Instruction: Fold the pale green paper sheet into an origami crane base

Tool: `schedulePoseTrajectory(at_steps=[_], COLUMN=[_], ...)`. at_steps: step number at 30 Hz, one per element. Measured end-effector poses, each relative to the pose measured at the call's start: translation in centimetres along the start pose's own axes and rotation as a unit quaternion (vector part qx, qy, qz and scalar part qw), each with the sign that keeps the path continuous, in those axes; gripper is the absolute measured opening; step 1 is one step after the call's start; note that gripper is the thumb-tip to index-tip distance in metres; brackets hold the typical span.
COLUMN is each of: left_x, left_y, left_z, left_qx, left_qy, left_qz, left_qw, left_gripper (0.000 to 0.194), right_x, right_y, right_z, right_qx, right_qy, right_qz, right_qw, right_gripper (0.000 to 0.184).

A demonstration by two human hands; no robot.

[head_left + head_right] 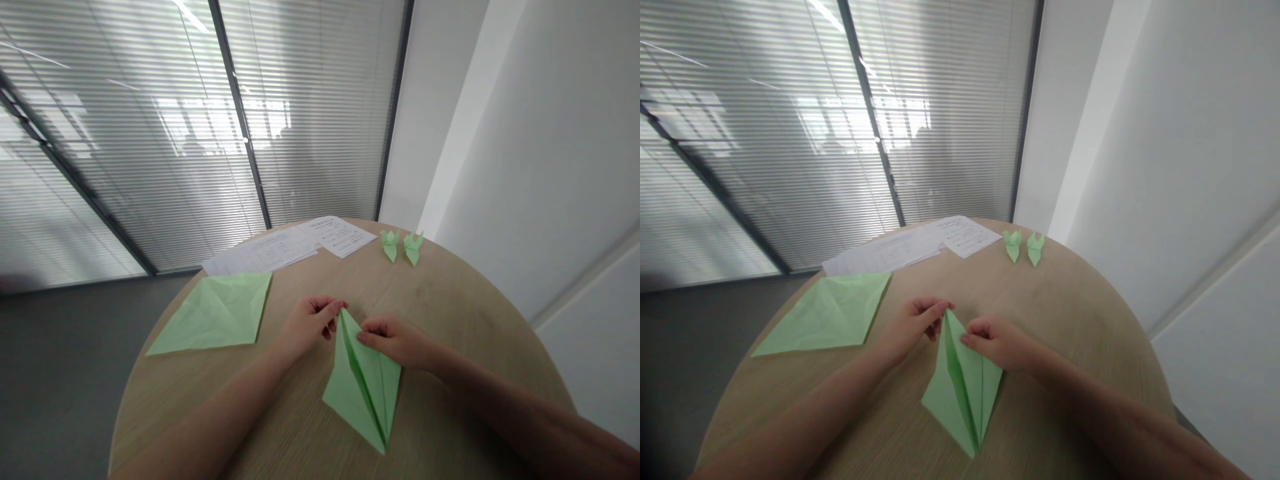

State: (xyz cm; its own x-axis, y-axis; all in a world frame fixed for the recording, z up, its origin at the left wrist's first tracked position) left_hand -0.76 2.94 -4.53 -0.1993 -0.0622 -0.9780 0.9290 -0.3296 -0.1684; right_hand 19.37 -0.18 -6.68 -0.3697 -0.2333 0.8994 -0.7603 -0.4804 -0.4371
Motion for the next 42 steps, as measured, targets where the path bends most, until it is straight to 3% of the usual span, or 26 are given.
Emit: schedulePoseTrajectory(at_steps=[13, 24, 31, 42], left_x=[-0.06, -0.70, -0.62, -0.55], left_y=[0.17, -0.07, 0.22, 0.68], left_z=[0.06, 0.61, 0.42, 0.74], left_qx=[-0.035, 0.023, -0.008, -0.022], left_qy=[0.029, 0.070, 0.037, -0.031], left_qz=[-0.038, 0.046, 0.036, 0.104], left_qw=[0.998, 0.996, 0.999, 0.994], left_gripper=[0.036, 0.033, 0.024, 0.024], right_x=[0.43, -0.17, 0.14, 0.77], right_y=[0.44, 0.27, 0.27, -0.01], right_z=[-0.02, 0.02, 0.19, 0.32], right_qx=[-0.011, -0.023, -0.007, 0.004], right_qy=[-0.021, -0.016, -0.032, -0.084], right_qz=[-0.016, -0.042, -0.024, 0.050], right_qw=[1.000, 0.999, 0.999, 0.995], right_gripper=[0.046, 0.051, 0.049, 0.036])
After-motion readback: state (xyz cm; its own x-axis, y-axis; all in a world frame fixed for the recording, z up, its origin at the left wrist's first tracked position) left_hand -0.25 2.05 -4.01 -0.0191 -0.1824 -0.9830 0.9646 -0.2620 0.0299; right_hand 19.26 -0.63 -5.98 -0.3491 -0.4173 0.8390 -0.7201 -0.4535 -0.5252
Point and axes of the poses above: each hand's wrist, its own z-axis away from the middle knuckle, its own y-axis out of the palm, x = y × z, the point moved 1 cm from there along -z, towards the middle knuckle, and after that the axes turned 6 degrees about -y, right-handed, at the moved point
